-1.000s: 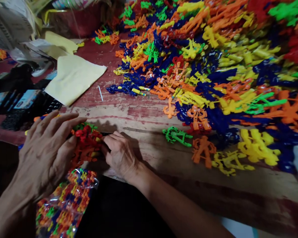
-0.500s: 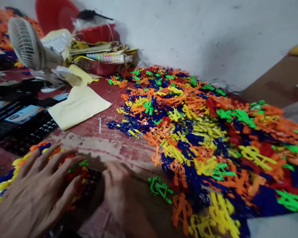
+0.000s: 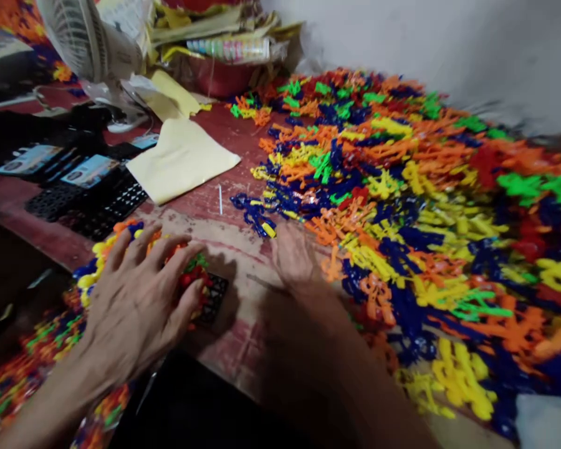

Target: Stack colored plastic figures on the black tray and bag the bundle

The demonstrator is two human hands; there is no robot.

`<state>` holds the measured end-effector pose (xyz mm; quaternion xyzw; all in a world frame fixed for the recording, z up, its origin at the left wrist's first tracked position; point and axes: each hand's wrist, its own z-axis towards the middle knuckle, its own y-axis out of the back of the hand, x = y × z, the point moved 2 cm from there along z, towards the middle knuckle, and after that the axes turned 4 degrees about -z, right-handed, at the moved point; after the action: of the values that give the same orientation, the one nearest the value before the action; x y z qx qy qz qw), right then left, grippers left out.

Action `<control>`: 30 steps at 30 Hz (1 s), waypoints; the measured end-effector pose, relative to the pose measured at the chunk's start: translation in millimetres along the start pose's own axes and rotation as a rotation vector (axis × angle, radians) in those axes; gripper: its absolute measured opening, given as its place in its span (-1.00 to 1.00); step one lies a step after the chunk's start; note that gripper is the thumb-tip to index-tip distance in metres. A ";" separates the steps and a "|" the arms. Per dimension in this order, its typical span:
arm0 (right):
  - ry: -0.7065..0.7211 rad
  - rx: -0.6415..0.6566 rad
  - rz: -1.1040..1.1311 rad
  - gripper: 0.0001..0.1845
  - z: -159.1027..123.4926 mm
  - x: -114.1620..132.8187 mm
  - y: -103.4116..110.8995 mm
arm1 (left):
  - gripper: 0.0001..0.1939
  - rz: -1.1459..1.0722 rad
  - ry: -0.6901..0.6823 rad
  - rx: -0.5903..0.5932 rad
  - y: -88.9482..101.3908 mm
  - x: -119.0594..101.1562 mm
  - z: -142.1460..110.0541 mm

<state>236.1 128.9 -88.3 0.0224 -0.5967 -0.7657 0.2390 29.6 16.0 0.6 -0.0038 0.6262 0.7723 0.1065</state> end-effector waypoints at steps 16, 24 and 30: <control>-0.059 0.059 0.436 -0.85 -58.3 54.7 3.4 | -0.53 0.030 -0.072 -0.016 2.3 1.6 -0.8; -0.088 0.091 0.343 -0.81 -59.9 52.8 12.1 | -0.55 0.038 -0.101 -0.002 3.7 1.8 1.7; -0.105 0.098 0.183 -0.75 -66.5 64.4 14.3 | -0.54 0.040 -0.078 0.017 4.3 0.8 0.6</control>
<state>205.2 41.0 -77.9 -0.0607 -0.6447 -0.7108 0.2747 28.1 15.9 4.7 0.0397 0.6281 0.7685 0.1152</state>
